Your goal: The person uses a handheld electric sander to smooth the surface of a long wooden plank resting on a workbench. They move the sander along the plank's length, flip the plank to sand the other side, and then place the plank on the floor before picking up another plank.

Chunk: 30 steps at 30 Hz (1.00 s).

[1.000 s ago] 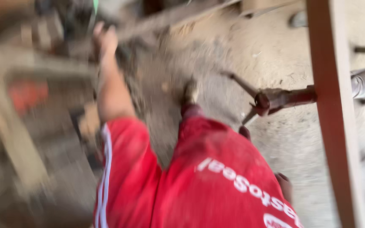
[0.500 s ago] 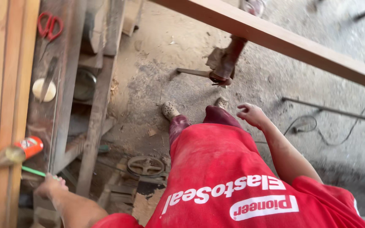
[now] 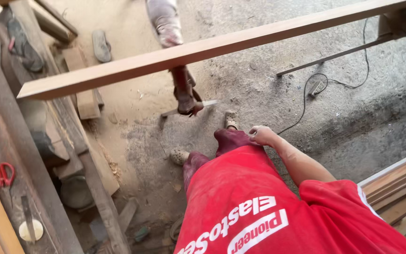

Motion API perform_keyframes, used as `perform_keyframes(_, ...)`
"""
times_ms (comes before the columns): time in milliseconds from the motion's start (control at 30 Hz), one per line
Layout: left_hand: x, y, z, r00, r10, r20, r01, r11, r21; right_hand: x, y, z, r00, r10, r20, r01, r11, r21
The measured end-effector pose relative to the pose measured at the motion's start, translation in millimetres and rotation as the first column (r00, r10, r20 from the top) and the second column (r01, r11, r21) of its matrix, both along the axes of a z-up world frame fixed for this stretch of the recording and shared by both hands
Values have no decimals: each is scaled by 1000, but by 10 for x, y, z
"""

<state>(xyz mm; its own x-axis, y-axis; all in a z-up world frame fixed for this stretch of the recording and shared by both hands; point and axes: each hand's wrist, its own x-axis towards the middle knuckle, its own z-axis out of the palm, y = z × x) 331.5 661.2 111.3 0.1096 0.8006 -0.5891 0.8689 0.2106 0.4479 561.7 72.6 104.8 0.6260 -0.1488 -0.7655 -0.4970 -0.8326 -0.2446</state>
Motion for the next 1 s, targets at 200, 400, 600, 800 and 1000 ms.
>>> perform_keyframes(200, 432, -1485, -259, 973, -143, 181, 216, 840, -497, 208, -324, 77, 919, 51, 391, -157, 957, 244)
perform_keyframes(400, 2218, -2694, -177, 552, -790, 268, 833, 535, -139, 926, -775, 909, 755, 188, 628, -474, 818, 326)
perform_keyframes(600, 3756, -5025, 909, -65, -975, 213, 994, -45, 99, 1190, -1934, 1907, 443, 211, 871, -571, 816, 93)
perform_keyframes(800, 4293, -7107, 1627, -485, -728, 485, 872, -445, 204, 1275, -3086, 2129, 688, 189, 700, -364, 925, 108)
perform_keyframes(1000, 5046, -7839, 1455, -618, -561, 551, 776, -549, 312, 1186, -3791, 1470, 920, -10, 391, -67, 981, 183)
